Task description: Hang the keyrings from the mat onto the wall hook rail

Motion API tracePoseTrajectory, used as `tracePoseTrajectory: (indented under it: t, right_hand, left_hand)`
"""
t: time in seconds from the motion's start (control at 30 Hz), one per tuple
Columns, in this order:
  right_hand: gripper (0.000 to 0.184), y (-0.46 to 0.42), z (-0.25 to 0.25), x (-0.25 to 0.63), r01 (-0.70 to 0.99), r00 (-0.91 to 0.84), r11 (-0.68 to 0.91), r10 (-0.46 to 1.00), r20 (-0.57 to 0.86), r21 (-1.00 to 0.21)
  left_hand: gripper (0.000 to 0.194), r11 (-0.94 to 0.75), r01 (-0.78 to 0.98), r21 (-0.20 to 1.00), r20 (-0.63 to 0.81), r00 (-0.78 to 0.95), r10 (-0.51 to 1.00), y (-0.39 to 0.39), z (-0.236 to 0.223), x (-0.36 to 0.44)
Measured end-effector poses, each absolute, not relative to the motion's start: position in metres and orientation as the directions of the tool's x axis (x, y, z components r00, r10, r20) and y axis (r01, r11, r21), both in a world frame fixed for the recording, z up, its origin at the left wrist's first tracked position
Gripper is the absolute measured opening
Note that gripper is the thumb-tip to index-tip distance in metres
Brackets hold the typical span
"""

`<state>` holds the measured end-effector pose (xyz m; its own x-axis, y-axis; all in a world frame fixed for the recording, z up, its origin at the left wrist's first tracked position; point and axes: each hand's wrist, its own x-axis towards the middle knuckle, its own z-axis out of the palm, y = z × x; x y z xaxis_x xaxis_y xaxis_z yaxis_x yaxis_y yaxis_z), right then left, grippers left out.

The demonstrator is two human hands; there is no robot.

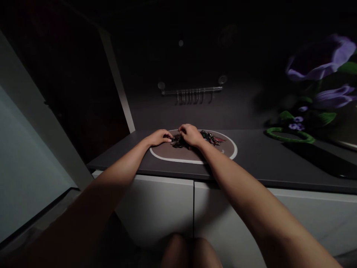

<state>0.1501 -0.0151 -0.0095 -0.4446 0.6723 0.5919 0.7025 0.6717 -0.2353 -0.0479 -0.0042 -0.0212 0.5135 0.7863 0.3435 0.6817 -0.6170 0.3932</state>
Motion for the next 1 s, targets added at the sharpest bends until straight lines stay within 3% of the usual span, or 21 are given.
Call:
tracePoseTrajectory:
  t: [0.3, 0.57, 1.0]
  right_hand:
    - [0.020, -0.012, -0.010, 0.150, 0.714, -0.464, 0.669, 0.672, 0.578, -0.204]
    - [0.020, -0.014, -0.008, 0.148, 0.695, -0.470, 0.685, 0.663, 0.583, -0.217]
    - [0.019, -0.018, -0.007, 0.146, 0.682, -0.465, 0.706, 0.619, 0.633, -0.190]
  left_hand:
    - [0.019, -0.578, 0.693, 0.431, 0.330, 0.475, 0.816, -0.006, -0.019, -0.046]
    - [0.017, -0.537, 0.651, 0.537, 0.430, 0.337, 0.838, -0.004, -0.021, -0.044]
    - [0.019, -0.368, 0.153, 0.917, 0.329, 0.229, 0.916, -0.010, -0.014, -0.032]
